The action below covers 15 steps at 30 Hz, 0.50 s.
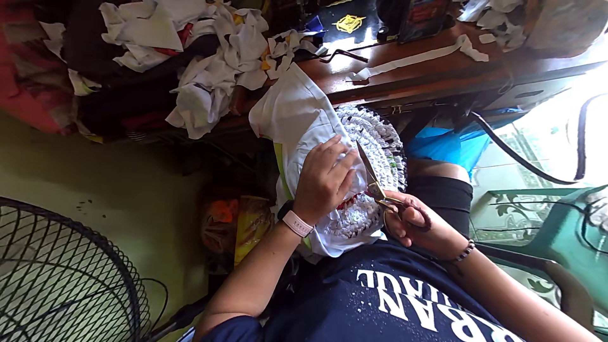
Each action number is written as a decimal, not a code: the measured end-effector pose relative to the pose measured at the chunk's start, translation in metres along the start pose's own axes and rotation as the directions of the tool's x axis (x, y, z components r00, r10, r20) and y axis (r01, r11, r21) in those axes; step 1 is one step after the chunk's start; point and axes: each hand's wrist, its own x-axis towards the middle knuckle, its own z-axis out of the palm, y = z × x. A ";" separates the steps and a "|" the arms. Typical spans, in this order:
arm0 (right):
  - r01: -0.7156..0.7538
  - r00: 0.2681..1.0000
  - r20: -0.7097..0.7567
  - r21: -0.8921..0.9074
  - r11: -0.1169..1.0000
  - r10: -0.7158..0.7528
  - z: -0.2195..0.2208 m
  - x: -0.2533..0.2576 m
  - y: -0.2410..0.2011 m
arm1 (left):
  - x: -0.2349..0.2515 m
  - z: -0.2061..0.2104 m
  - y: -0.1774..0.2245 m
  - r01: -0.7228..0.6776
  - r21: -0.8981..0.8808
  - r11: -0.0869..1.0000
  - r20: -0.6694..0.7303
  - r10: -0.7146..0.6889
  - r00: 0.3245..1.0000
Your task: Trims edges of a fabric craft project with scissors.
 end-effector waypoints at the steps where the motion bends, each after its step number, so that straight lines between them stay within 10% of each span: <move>1: 0.001 1.000 -0.001 0.003 1.000 -0.001 0.000 0.000 0.000 | 0.004 -0.001 -0.002 0.004 0.003 1.000 0.018 -0.004 1.000; 15: 0.007 1.000 0.017 0.030 1.000 -0.008 -0.002 0.000 0.001 | 0.000 0.010 -0.005 -0.031 0.079 0.996 0.022 0.029 0.999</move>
